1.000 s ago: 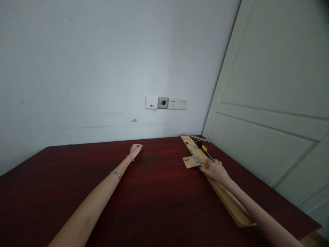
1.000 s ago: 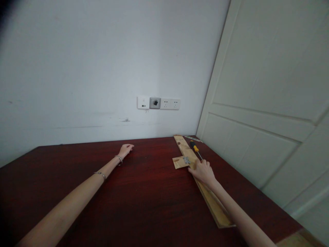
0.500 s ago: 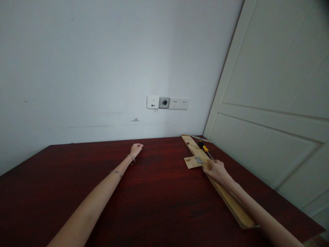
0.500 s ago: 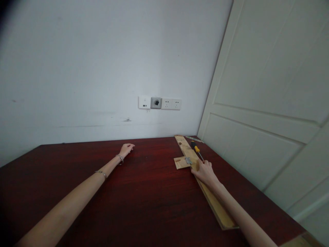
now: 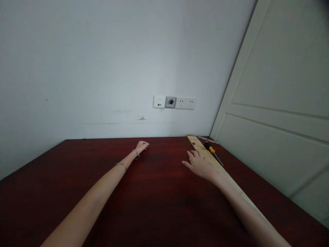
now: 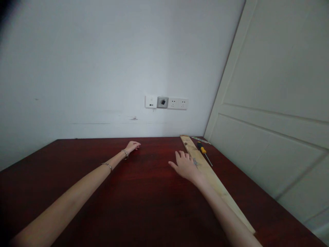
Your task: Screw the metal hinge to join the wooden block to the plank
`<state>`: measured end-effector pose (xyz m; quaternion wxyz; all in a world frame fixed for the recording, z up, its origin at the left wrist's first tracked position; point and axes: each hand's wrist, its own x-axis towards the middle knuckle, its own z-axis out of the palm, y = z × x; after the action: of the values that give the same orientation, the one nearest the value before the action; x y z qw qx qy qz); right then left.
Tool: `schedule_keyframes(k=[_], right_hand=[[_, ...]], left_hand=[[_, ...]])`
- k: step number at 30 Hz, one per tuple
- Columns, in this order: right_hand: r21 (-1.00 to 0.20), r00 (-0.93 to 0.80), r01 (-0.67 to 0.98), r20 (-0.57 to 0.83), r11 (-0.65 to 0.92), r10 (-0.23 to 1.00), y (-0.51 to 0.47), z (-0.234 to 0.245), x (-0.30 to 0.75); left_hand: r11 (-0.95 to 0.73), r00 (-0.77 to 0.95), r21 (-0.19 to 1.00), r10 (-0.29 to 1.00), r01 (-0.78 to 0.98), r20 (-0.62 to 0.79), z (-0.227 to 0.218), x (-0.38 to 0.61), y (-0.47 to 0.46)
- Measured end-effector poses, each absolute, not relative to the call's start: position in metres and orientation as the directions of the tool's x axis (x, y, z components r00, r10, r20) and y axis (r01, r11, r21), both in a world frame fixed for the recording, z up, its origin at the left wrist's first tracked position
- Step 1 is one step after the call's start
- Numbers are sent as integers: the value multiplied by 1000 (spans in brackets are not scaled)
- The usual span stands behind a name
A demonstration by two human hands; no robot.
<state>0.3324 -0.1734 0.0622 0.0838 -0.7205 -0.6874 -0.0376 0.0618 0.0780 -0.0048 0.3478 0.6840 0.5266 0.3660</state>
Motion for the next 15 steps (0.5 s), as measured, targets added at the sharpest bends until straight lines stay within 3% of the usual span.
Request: schedule_keyframes(k=[7, 15], right_hand=[[-133, -192, 969, 119, 207, 974, -117, 46, 254], [-146, -290, 939, 148, 311, 946, -71, 8, 216]], left_hand=[[-318, 294, 734, 941, 599, 168, 12, 44, 67], [-468, 383, 489, 884, 736, 269, -3, 11, 31]])
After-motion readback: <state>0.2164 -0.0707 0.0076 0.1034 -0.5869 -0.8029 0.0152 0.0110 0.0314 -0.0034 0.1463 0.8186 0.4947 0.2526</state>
